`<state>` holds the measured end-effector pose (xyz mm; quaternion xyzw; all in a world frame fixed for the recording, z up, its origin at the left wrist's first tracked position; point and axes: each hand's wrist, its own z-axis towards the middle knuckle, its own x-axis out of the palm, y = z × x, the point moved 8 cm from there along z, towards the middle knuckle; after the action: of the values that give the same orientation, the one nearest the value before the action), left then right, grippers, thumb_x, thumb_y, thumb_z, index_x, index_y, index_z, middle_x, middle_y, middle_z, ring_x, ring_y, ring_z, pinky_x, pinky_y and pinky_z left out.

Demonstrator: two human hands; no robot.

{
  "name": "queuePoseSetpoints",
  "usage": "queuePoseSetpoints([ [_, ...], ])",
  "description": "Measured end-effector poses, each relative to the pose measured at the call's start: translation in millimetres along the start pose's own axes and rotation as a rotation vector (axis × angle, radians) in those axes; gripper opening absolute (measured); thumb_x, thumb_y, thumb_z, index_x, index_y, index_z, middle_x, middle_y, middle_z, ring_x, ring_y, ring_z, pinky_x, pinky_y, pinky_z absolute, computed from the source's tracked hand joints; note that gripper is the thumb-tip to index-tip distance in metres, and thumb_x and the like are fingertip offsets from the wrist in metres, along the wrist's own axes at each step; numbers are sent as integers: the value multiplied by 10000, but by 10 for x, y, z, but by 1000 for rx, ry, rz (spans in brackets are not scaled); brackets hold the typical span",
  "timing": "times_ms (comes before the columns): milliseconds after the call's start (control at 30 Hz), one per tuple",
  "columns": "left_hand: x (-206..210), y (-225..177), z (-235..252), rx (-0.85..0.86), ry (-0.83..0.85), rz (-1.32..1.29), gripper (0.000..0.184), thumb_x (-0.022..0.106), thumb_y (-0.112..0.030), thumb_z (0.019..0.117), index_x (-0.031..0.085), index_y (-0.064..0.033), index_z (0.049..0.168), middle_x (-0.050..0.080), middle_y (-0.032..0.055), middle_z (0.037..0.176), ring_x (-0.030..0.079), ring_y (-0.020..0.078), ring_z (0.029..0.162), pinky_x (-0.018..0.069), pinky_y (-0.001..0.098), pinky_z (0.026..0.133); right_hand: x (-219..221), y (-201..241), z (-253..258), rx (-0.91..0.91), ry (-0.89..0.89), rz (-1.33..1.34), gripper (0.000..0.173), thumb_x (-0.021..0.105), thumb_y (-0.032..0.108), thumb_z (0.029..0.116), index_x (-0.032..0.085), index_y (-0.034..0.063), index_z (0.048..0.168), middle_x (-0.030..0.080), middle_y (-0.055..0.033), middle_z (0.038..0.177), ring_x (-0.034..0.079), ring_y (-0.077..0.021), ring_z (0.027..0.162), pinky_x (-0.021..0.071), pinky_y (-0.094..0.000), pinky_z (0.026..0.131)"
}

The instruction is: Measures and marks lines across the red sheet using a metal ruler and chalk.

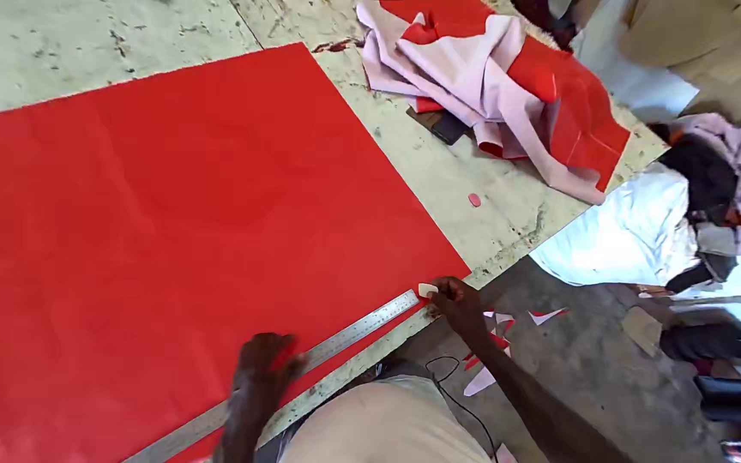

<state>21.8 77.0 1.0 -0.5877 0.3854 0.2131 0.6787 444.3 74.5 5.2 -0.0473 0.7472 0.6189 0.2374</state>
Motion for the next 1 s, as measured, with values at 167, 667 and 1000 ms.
queuePoseSetpoints([
  [167, 369, -242, 201, -5, 114, 96, 407, 751, -472, 883, 747, -149, 1131, 680, 82, 1117, 639, 294, 1079, 541, 533, 941, 93, -112, -41, -77, 16, -109, 177, 737, 165, 936, 686, 98, 1091, 680, -64, 802, 651, -187, 628, 583, -398, 564],
  [667, 506, -261, 275, -88, 333, 195, 338, 754, -438, 896, 738, -135, 1044, 681, 81, 1025, 655, 286, 997, 539, 527, 885, -266, 16, 102, -69, -113, -149, 203, 719, 152, 935, 723, 47, 1108, 713, -77, 855, 676, -176, 710, 596, -405, 684],
  [1000, 534, -275, 326, -8, 387, 209, 418, 773, -502, 851, 715, -121, 1012, 672, 68, 997, 658, 262, 947, 552, 501, 843, -289, -311, -53, -263, -212, -273, 198, 642, 184, 999, 722, 74, 1142, 719, -96, 1111, 682, -229, 1052, 565, -448, 939],
])
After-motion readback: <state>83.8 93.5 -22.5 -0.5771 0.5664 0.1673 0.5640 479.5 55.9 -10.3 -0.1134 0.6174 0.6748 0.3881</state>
